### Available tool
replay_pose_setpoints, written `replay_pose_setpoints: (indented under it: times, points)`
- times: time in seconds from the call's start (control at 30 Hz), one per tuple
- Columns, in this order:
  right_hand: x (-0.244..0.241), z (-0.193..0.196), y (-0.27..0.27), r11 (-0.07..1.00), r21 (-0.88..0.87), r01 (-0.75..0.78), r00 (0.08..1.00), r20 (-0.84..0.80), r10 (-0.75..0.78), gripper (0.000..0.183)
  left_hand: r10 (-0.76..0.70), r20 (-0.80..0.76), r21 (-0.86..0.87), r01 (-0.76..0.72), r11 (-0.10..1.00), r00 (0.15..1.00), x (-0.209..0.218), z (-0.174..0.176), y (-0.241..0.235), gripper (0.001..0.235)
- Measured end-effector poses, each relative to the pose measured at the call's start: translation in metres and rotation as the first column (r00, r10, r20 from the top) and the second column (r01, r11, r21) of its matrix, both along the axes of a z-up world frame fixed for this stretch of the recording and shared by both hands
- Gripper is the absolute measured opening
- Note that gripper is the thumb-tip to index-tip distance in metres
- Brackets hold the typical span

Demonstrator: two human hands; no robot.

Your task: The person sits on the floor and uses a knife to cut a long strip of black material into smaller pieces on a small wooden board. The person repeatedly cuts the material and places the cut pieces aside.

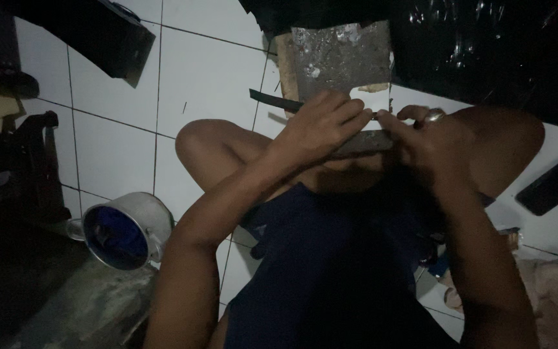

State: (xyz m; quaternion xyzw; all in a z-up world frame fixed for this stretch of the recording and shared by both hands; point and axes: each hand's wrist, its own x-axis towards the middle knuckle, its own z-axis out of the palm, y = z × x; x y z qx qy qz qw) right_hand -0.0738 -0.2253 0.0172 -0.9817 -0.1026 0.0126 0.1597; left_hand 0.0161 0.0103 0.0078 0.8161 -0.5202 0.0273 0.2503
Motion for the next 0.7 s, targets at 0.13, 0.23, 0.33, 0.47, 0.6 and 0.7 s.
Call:
replay_pose_setpoints:
  times: [0.13,0.23,0.33,0.47,0.6,0.7]
  points:
    - [-0.003,-0.011,-0.008,0.631,0.66,0.408,0.911,-0.337,-0.236,0.026,-0.014,-0.039,-0.016,0.013,1.0,0.999,0.002,0.001,-0.013,0.045]
    - [0.003,-0.036,0.002,0.419,0.791,0.447,0.886,-0.329,-0.326,0.02,0.032,-0.04,-0.006,-0.032,0.999,0.999,-0.004,-0.005,-0.027,0.033]
    - [0.005,-0.055,0.015,0.326,0.787,0.524,0.84,-0.415,-0.349,0.019,0.075,-0.068,-0.009,-0.075,0.997,0.995,-0.008,-0.008,-0.035,0.031]
    - [0.01,-0.068,0.03,0.319,0.773,0.548,0.814,-0.405,-0.417,0.02,0.12,-0.162,-0.058,-0.131,0.99,0.979,-0.01,-0.006,-0.036,0.033]
    - [0.011,-0.075,0.032,0.275,0.773,0.571,0.791,-0.43,-0.435,0.021,0.132,-0.235,-0.076,-0.153,0.985,0.963,-0.007,-0.005,-0.029,0.024]
    - [0.013,-0.08,0.029,0.264,0.813,0.519,0.825,-0.396,-0.402,0.021,0.135,-0.256,-0.06,-0.156,0.986,0.957,-0.007,-0.005,-0.019,0.024]
